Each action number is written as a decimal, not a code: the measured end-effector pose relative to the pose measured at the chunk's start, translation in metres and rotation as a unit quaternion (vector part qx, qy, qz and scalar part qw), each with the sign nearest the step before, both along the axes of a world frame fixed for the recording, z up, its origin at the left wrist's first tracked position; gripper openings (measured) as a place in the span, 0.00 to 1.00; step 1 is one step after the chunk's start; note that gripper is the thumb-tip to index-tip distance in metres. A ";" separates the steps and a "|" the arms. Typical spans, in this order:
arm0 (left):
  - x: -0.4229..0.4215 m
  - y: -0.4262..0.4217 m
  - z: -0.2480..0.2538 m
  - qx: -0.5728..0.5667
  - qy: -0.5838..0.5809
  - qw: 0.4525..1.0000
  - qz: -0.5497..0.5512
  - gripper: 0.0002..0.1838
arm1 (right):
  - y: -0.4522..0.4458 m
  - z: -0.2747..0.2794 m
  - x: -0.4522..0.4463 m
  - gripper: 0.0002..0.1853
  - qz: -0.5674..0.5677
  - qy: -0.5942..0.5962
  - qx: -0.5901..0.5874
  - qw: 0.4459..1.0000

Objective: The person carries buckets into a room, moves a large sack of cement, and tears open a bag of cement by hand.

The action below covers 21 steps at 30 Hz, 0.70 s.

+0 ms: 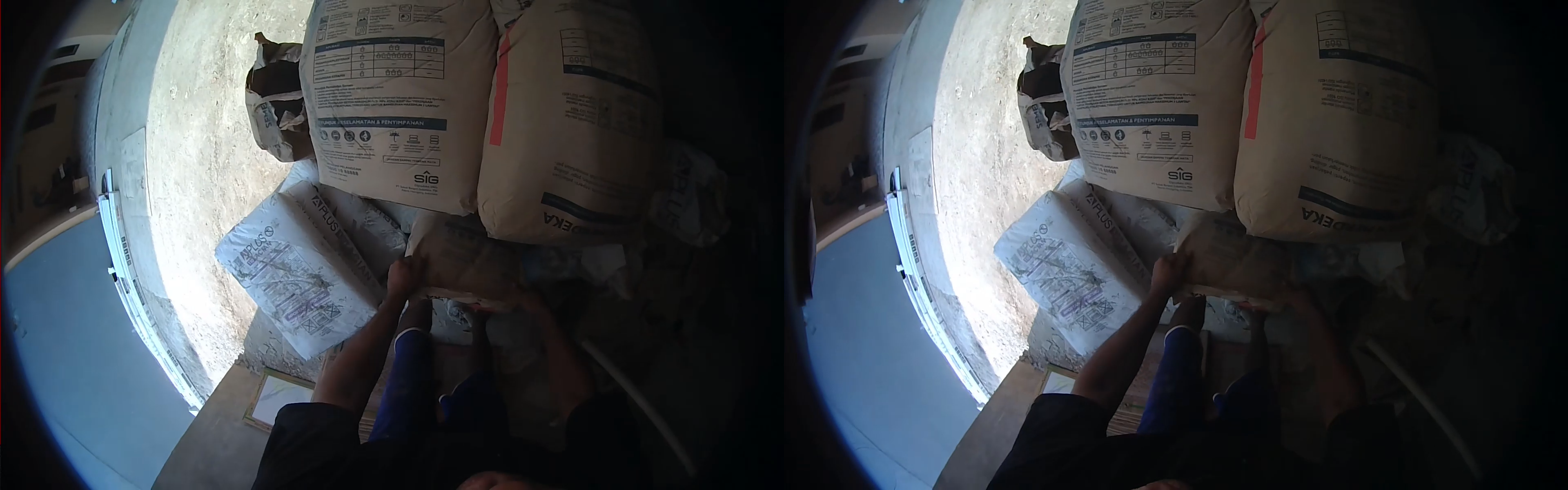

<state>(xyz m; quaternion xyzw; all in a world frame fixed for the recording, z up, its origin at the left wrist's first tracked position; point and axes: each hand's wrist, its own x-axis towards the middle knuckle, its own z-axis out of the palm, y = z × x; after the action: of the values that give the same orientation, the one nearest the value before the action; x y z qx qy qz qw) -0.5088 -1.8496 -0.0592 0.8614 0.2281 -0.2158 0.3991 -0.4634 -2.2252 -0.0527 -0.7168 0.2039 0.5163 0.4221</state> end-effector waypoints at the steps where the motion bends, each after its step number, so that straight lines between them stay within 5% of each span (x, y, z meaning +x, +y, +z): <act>1: 0.002 0.000 0.012 -0.012 0.019 0.999 0.025 0.26 | 0.000 0.005 -0.001 0.21 0.030 0.015 -0.030 0.999; 4: 0.003 0.009 0.029 -0.044 0.066 0.991 0.111 0.26 | -0.016 -0.023 -0.030 0.20 -0.049 -0.040 0.101 0.993; 5: -0.008 0.016 0.024 -0.054 0.055 0.992 0.100 0.25 | -0.046 -0.075 -0.075 0.20 0.139 -0.113 0.035 0.983; 7: -0.015 0.025 0.024 -0.052 0.055 0.991 0.111 0.24 | -0.099 -0.172 -0.158 0.20 0.505 -0.278 -0.161 0.801; 9: -0.037 0.043 0.033 -0.045 0.080 0.985 0.149 0.24 | 0.007 -0.023 -0.084 0.22 0.323 -0.095 -0.122 0.934; 11: -0.048 0.063 0.026 -0.066 0.094 0.981 0.159 0.25 | 0.084 0.052 -0.049 0.24 0.247 -0.080 -0.174 0.950; 17: -0.077 0.077 0.027 -0.108 0.152 0.932 0.310 0.23 | 0.131 0.083 -0.031 0.27 0.218 -0.076 -0.140 0.963; 18: -0.084 0.074 0.017 -0.045 0.129 0.960 0.245 0.22 | 0.120 0.066 -0.025 0.28 0.208 -0.116 -0.146 0.960; 20: -0.094 0.060 0.005 0.142 -0.049 0.985 -0.086 0.21 | 0.085 0.060 -0.015 0.28 0.170 -0.099 -0.136 0.971; 21: -0.075 0.038 0.023 0.081 -0.025 0.996 0.009 0.22 | 0.065 0.062 0.006 0.28 0.142 -0.058 -0.123 0.981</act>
<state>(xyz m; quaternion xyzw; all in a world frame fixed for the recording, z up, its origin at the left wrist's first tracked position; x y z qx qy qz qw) -0.5836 -1.8117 -0.0361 0.8940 0.2419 -0.1712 0.3359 -0.4577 -2.1606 0.0093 -0.8136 0.1369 0.4993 0.2646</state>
